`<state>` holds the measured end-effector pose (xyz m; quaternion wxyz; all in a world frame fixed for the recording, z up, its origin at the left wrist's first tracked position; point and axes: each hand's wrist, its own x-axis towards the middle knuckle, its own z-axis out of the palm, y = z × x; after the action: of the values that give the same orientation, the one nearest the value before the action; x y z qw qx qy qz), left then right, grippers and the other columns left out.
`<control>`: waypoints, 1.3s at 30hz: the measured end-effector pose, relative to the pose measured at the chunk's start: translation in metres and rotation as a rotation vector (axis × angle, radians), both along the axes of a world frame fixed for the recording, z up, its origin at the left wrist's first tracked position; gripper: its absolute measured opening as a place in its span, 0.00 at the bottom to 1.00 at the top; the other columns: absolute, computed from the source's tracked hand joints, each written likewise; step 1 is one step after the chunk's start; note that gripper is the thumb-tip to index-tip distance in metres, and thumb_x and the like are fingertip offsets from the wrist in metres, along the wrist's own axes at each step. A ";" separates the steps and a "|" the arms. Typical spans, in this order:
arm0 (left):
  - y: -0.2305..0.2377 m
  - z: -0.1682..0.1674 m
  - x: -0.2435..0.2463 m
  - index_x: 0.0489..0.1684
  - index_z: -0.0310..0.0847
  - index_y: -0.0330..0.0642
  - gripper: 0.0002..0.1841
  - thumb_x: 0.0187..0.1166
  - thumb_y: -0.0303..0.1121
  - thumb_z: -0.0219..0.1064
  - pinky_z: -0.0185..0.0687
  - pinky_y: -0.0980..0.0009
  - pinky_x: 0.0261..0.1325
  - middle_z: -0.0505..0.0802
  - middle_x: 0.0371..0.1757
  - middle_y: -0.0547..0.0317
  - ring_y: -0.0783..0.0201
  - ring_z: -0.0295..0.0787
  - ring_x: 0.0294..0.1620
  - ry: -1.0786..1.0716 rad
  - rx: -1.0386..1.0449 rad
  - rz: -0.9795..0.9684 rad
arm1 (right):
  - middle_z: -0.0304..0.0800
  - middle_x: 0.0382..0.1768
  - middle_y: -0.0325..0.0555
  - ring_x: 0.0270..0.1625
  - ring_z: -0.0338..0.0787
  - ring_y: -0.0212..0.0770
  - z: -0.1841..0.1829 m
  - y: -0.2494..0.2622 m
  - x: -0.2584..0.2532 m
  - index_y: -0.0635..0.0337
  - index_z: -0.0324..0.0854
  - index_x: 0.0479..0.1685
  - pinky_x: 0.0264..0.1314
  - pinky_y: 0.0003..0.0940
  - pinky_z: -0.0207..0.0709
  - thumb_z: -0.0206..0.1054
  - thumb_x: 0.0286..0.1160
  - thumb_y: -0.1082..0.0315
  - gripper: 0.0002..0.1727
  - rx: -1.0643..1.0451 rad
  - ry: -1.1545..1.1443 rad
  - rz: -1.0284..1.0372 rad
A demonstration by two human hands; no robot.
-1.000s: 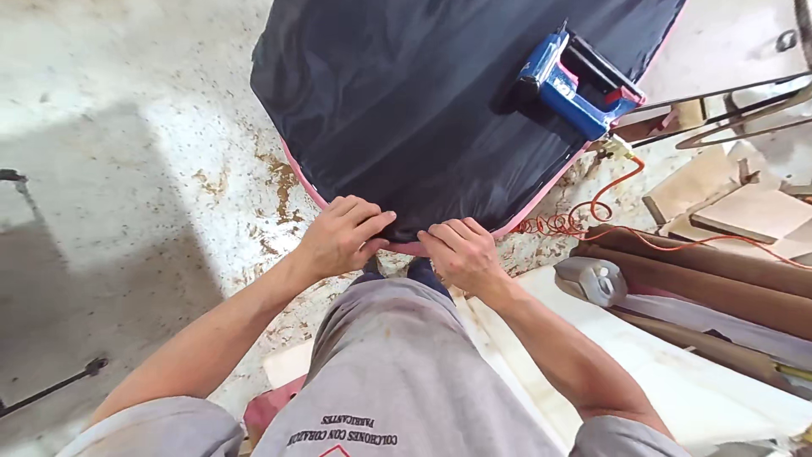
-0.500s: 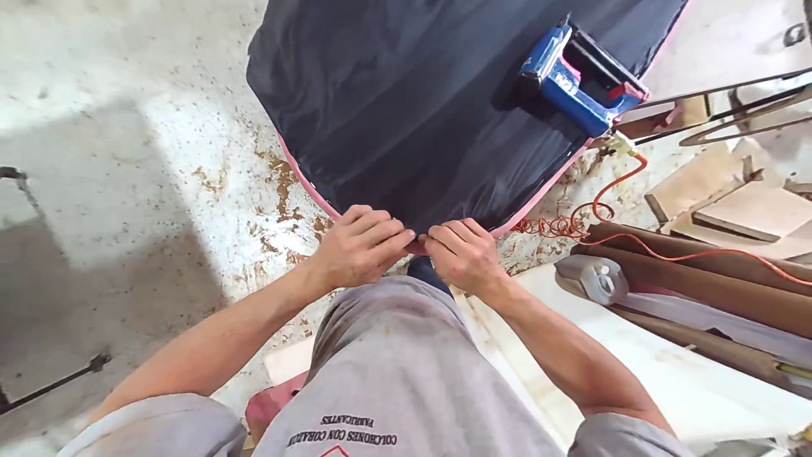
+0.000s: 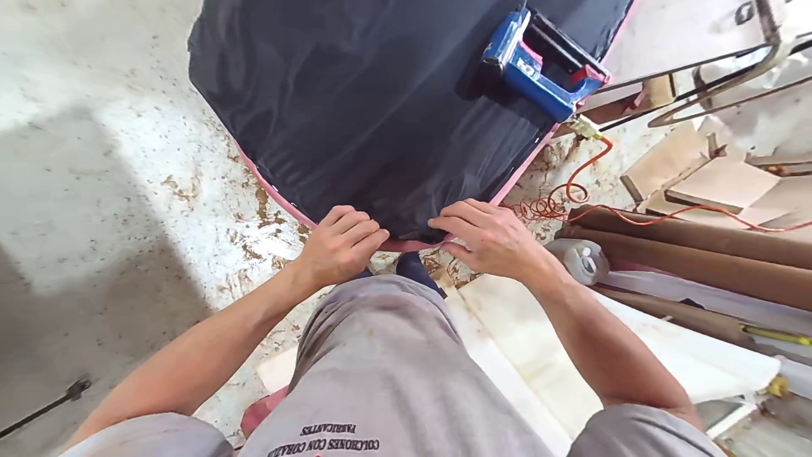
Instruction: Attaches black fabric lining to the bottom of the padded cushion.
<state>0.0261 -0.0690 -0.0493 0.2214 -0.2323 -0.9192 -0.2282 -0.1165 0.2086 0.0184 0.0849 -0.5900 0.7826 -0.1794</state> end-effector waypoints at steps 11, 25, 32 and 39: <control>0.041 0.012 -0.013 0.57 0.90 0.45 0.12 0.84 0.34 0.64 0.74 0.56 0.66 0.94 0.45 0.54 0.55 0.88 0.49 0.056 -0.087 0.126 | 0.94 0.53 0.44 0.55 0.92 0.42 -0.018 -0.003 0.003 0.54 0.91 0.59 0.58 0.37 0.86 0.63 0.72 0.66 0.19 -0.058 -0.161 -0.010; 0.038 0.018 -0.017 0.48 0.92 0.43 0.09 0.80 0.31 0.66 0.73 0.57 0.65 0.94 0.38 0.55 0.55 0.87 0.46 0.157 -0.057 0.142 | 0.94 0.31 0.48 0.31 0.93 0.43 -0.052 -0.027 0.046 0.60 0.90 0.32 0.31 0.35 0.85 0.70 0.73 0.68 0.07 -0.424 0.363 -0.437; 0.053 0.012 -0.015 0.63 0.89 0.46 0.16 0.85 0.41 0.66 0.70 0.56 0.68 0.93 0.50 0.55 0.55 0.85 0.52 0.042 -0.129 0.138 | 0.94 0.31 0.47 0.34 0.92 0.44 -0.060 -0.026 0.059 0.60 0.89 0.31 0.35 0.35 0.85 0.70 0.74 0.67 0.07 -0.409 0.286 -0.435; 0.044 0.011 -0.022 0.51 0.90 0.42 0.09 0.84 0.32 0.65 0.75 0.56 0.63 0.93 0.40 0.53 0.53 0.87 0.47 0.103 -0.100 0.116 | 0.94 0.47 0.47 0.49 0.93 0.43 -0.036 0.004 0.042 0.57 0.89 0.54 0.48 0.39 0.88 0.75 0.71 0.56 0.18 -0.207 -0.016 -0.456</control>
<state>0.0046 -0.0250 -0.0379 0.2693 -0.2010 -0.9287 -0.1568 -0.0749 0.2121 -0.0174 -0.0122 -0.4024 0.8722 -0.2779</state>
